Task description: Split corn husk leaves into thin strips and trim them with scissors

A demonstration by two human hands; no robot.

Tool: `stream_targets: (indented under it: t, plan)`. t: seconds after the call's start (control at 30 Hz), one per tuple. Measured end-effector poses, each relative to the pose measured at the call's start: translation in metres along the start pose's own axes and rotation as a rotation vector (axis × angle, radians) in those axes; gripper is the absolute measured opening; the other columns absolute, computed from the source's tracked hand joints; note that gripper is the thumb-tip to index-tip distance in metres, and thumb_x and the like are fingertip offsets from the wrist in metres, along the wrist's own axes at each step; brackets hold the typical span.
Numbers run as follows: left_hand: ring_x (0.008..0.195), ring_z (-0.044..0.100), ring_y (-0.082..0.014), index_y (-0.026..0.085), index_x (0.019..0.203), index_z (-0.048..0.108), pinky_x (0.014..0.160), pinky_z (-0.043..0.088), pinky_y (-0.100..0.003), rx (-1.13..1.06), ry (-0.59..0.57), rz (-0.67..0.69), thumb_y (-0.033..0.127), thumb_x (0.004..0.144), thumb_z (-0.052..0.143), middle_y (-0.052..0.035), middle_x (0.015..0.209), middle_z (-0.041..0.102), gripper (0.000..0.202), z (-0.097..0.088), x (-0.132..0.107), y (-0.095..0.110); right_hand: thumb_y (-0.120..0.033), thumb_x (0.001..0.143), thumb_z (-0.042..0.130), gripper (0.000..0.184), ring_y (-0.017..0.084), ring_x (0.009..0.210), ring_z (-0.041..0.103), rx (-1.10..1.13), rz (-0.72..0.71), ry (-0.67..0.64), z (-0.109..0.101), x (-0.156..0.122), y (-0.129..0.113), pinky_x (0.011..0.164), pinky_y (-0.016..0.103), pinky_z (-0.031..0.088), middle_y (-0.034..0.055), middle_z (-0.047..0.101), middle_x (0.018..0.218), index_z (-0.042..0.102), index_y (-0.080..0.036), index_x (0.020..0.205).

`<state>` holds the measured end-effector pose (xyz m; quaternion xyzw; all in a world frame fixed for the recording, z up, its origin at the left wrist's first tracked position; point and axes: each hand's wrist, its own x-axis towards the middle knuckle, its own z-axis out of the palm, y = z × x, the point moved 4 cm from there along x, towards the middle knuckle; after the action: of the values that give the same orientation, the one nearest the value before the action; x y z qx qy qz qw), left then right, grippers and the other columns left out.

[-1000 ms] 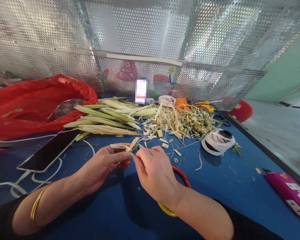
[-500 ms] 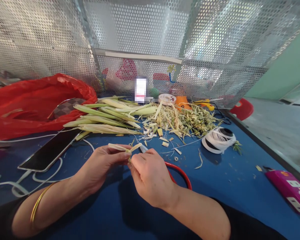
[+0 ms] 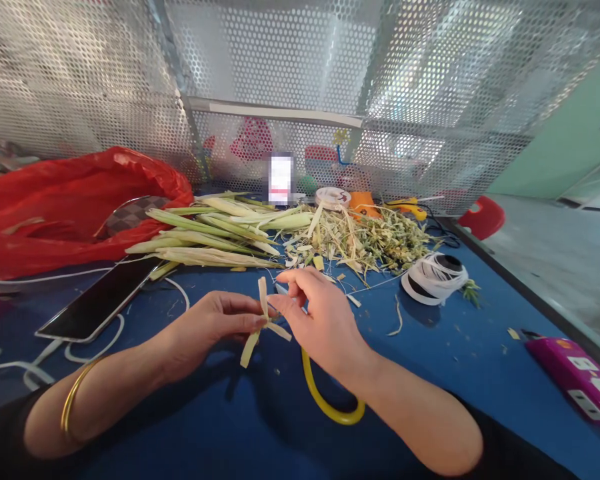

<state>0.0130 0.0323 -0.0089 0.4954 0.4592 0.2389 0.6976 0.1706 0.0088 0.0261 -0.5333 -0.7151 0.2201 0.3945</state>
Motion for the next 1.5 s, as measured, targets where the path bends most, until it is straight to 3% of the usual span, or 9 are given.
stream_targets:
  t: [0.1, 0.2, 0.4, 0.77, 0.93, 1.1, 1.2, 1.3, 1.5]
  plan:
    - [0.061, 0.055, -0.0129, 0.012, 0.074, 0.072, 0.065, 0.045, -0.027, 0.026, -0.063, -0.021, 0.037, 0.064, 0.075, -0.0032, 0.064, 0.062, 0.027, 0.007, -0.003, 0.0, -0.027, 0.081, 0.061, 0.01, 0.013, 0.065, 0.055, 0.422, 0.231, -0.201, 0.013, 0.005, 0.01, 0.063, 0.026, 0.042, -0.0001, 0.059, 0.07, 0.063, -0.017, 0.08]
    - [0.058, 0.05, -0.0114, 0.012, 0.068, 0.07, 0.063, 0.043, -0.026, 0.049, -0.084, -0.025, 0.043, 0.065, 0.074, -0.0013, 0.059, 0.058, 0.031, 0.012, -0.005, -0.001, -0.023, 0.078, 0.062, 0.014, 0.011, 0.06, 0.052, 0.607, 0.297, -0.217, 0.021, 0.004, 0.011, 0.061, 0.025, 0.041, -0.0028, 0.057, 0.062, 0.06, -0.017, 0.066]
    - [0.054, 0.042, -0.0074, 0.014, 0.063, 0.068, 0.055, 0.033, -0.02, 0.099, 0.005, 0.007, 0.034, 0.059, 0.079, 0.003, 0.055, 0.055, 0.023, 0.012, -0.004, -0.007, -0.021, 0.078, 0.06, 0.018, 0.01, 0.057, 0.047, 0.561, 0.318, -0.123, 0.026, -0.003, 0.013, 0.057, 0.024, 0.037, -0.0031, 0.056, 0.058, 0.057, -0.018, 0.061]
    - [0.057, 0.048, -0.0089, 0.015, 0.064, 0.067, 0.057, 0.035, -0.021, 0.15, -0.061, -0.003, 0.034, 0.06, 0.078, 0.0014, 0.06, 0.061, 0.023, 0.014, -0.005, -0.008, -0.022, 0.074, 0.061, 0.016, 0.01, 0.057, 0.044, 0.591, 0.356, 0.022, 0.03, -0.007, 0.015, 0.056, 0.024, 0.036, -0.0039, 0.05, 0.058, 0.056, -0.018, 0.059]
    - [0.058, 0.048, -0.01, 0.014, 0.068, 0.069, 0.06, 0.038, -0.023, 0.086, 0.033, 0.047, 0.039, 0.065, 0.076, 0.0002, 0.06, 0.059, 0.026, 0.009, -0.002, -0.008, -0.033, 0.078, 0.062, 0.018, 0.012, 0.064, 0.053, 0.639, 0.414, -0.041, 0.024, 0.0, 0.021, 0.063, 0.026, 0.042, -0.0009, 0.059, 0.065, 0.063, -0.018, 0.068]
    - [0.064, 0.054, -0.0135, 0.013, 0.073, 0.07, 0.065, 0.042, -0.026, 0.019, 0.086, 0.098, 0.049, 0.077, 0.062, -0.0046, 0.068, 0.064, 0.037, 0.0, -0.001, -0.001, -0.05, 0.085, 0.054, 0.036, 0.016, 0.072, 0.059, 0.575, 0.398, -0.149, 0.007, 0.006, 0.027, 0.068, 0.029, 0.045, 0.0047, 0.066, 0.078, 0.067, -0.017, 0.083]
    - [0.066, 0.057, -0.0146, 0.014, 0.078, 0.07, 0.065, 0.042, -0.026, -0.005, 0.091, 0.112, 0.051, 0.08, 0.058, -0.0048, 0.069, 0.064, 0.039, -0.004, -0.001, 0.004, -0.044, 0.08, 0.063, 0.026, 0.015, 0.067, 0.057, 0.457, 0.345, -0.248, 0.006, 0.007, 0.024, 0.062, 0.027, 0.043, 0.0018, 0.064, 0.071, 0.066, -0.018, 0.079]
    - [0.066, 0.057, -0.0146, 0.014, 0.078, 0.07, 0.066, 0.043, -0.026, 0.003, 0.065, 0.1, 0.05, 0.078, 0.061, -0.0047, 0.069, 0.064, 0.038, -0.004, -0.001, 0.005, -0.032, 0.077, 0.067, 0.014, 0.014, 0.063, 0.057, 0.418, 0.331, -0.236, 0.008, 0.007, 0.021, 0.061, 0.027, 0.043, -0.0009, 0.062, 0.065, 0.064, -0.019, 0.072]
    - [0.058, 0.052, -0.0113, 0.014, 0.072, 0.07, 0.061, 0.041, -0.025, 0.074, 0.039, 0.081, 0.039, 0.065, 0.075, -0.0009, 0.061, 0.06, 0.027, -0.001, 0.001, 0.001, -0.027, 0.077, 0.063, 0.017, 0.011, 0.055, 0.054, 0.47, 0.388, -0.21, 0.014, 0.004, 0.017, 0.058, 0.026, 0.041, -0.002, 0.059, 0.057, 0.061, -0.018, 0.063]
